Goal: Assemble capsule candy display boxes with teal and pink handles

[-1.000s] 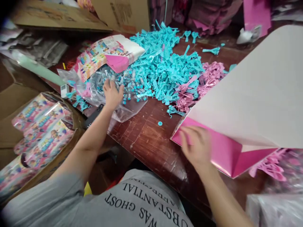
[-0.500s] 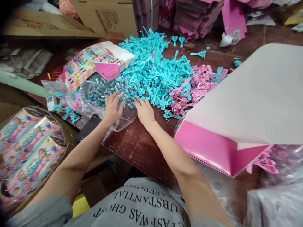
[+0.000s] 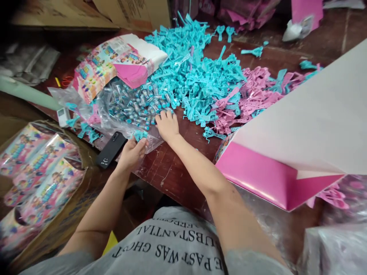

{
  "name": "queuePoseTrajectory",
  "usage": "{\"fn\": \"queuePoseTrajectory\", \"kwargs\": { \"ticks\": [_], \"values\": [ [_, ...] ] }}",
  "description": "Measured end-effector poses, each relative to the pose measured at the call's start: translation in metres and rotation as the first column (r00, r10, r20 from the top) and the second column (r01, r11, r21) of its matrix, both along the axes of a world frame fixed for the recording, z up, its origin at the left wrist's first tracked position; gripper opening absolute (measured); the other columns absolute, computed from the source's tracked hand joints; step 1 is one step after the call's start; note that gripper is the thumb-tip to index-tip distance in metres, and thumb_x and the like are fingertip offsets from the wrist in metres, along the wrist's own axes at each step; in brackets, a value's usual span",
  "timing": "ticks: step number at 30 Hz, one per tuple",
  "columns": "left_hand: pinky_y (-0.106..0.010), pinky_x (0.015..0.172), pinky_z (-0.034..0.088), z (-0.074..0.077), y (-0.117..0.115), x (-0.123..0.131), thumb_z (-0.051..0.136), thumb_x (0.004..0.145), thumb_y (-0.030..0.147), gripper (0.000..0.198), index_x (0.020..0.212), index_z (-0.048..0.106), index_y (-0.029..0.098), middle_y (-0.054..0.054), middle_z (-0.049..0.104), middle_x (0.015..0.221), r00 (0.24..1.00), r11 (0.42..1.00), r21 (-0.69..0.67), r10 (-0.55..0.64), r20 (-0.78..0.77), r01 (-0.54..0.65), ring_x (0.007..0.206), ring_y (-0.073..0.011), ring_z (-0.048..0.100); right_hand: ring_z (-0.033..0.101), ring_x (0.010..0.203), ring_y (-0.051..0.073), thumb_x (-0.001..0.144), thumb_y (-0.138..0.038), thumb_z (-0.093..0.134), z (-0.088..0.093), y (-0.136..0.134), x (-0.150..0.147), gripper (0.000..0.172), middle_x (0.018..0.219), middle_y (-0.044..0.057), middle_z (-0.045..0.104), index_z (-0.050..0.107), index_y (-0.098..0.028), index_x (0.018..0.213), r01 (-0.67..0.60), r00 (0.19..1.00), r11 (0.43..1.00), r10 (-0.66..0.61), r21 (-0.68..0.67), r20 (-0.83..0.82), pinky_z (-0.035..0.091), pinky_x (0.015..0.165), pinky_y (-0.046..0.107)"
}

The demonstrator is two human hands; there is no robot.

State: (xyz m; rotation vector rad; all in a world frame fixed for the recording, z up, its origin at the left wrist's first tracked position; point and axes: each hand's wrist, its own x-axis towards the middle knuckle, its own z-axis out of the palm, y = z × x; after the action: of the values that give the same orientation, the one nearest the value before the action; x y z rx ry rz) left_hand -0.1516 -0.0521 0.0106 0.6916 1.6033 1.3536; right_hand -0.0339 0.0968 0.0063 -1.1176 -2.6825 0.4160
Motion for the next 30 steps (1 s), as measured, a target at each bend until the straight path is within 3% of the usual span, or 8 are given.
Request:
{"fn": "queuePoseTrajectory", "kwargs": {
  "ticks": [3,6,9,12,17,20,22,30],
  "values": [
    [-0.019,0.036,0.022,-0.004,-0.013,0.008,0.079,0.082,0.075,0.059,0.09,0.052,0.022,0.004,0.064,0.069,0.999,1.0,0.007,0.005,-0.037,-0.004,0.037,-0.0025,0.033,0.054,0.13,0.037,0.11,-0.014,0.033,-0.008,-0.005,0.004,0.045,0.14,0.022,0.065,0.069,-0.011,0.136,-0.061,0.995,0.998,0.061,-0.014,0.076,0.046,0.107,0.053],
    [-0.02,0.037,0.021,-0.011,-0.021,0.013,0.077,0.084,0.075,0.058,0.091,0.056,0.021,0.002,0.067,0.071,0.989,0.99,-0.05,-0.134,-0.058,0.131,0.039,-0.003,0.032,0.051,0.13,0.036,0.109,-0.015,0.038,-0.013,-0.016,0.035,0.041,0.145,0.02,0.062,0.072,-0.015,0.131,-0.105,0.994,0.994,0.106,-0.031,0.039,0.046,0.105,0.053],
    [-0.021,0.042,0.027,-0.015,-0.023,0.02,0.076,0.086,0.071,0.054,0.091,0.068,0.018,0.001,0.066,0.066,0.959,0.961,-0.087,-0.271,-0.079,0.264,0.043,-0.0054,0.039,0.051,0.125,0.035,0.107,-0.021,0.049,-0.006,-0.025,0.077,0.035,0.139,0.018,0.062,0.072,-0.02,0.133,-0.09,0.993,0.995,0.087,-0.042,-0.077,0.046,0.104,0.053],
    [-0.02,0.048,0.035,-0.011,-0.021,0.03,0.079,0.086,0.067,0.05,0.088,0.076,0.017,0.0,0.065,0.063,0.932,0.937,-0.058,-0.35,-0.099,0.346,0.051,-0.0081,0.049,0.056,0.112,0.03,0.109,-0.031,0.048,0.009,-0.04,0.112,0.045,0.121,0.014,0.063,0.059,-0.023,0.152,-0.139,0.959,0.979,0.096,-0.147,-0.268,0.05,0.102,0.051],
    [-0.022,0.052,0.042,0.0,-0.019,0.048,0.081,0.085,0.066,0.049,0.09,0.079,0.018,-0.004,0.073,0.074,0.905,0.906,0.011,-0.424,0.048,0.424,0.057,-0.0104,0.058,0.064,0.109,0.021,0.113,-0.042,0.046,0.024,-0.073,0.137,0.035,0.117,0.007,0.066,0.059,-0.028,0.142,-0.261,0.792,0.874,-0.049,-0.41,-0.608,0.056,0.102,0.042],
    [-0.021,0.05,0.038,0.003,-0.019,0.054,0.082,0.087,0.062,0.043,0.088,0.08,0.019,-0.001,0.067,0.065,0.895,0.9,0.016,-0.434,0.098,0.435,0.053,-0.0093,0.051,0.07,0.107,0.019,0.107,-0.047,0.06,0.023,-0.077,0.143,0.033,0.117,0.007,0.071,0.058,-0.025,0.131,-0.308,0.708,0.793,-0.177,-0.525,-0.684,0.059,0.098,0.038],
    [-0.022,0.049,0.034,0.004,-0.019,0.056,0.084,0.086,0.06,0.04,0.086,0.08,0.02,0.001,0.061,0.058,0.892,0.898,0.016,-0.44,0.102,0.44,0.051,-0.009,0.047,0.072,0.109,0.02,0.105,-0.047,0.065,0.023,-0.074,0.147,0.034,0.12,0.007,0.074,0.06,-0.024,0.13,-0.335,0.72,0.77,-0.163,-0.544,-0.675,0.06,0.101,0.038],
    [-0.024,0.051,0.032,0.008,-0.023,0.067,0.084,0.083,0.064,0.047,0.073,0.077,0.018,0.003,0.056,0.053,0.907,0.916,0.026,-0.399,0.136,0.399,0.05,-0.0083,0.041,0.077,0.112,0.02,0.107,-0.04,0.062,0.031,-0.069,0.156,0.024,0.123,0.002,0.081,0.072,-0.03,0.126,-0.318,0.81,0.876,0.052,-0.363,-0.584,0.045,0.127,0.051]
  ]
}}
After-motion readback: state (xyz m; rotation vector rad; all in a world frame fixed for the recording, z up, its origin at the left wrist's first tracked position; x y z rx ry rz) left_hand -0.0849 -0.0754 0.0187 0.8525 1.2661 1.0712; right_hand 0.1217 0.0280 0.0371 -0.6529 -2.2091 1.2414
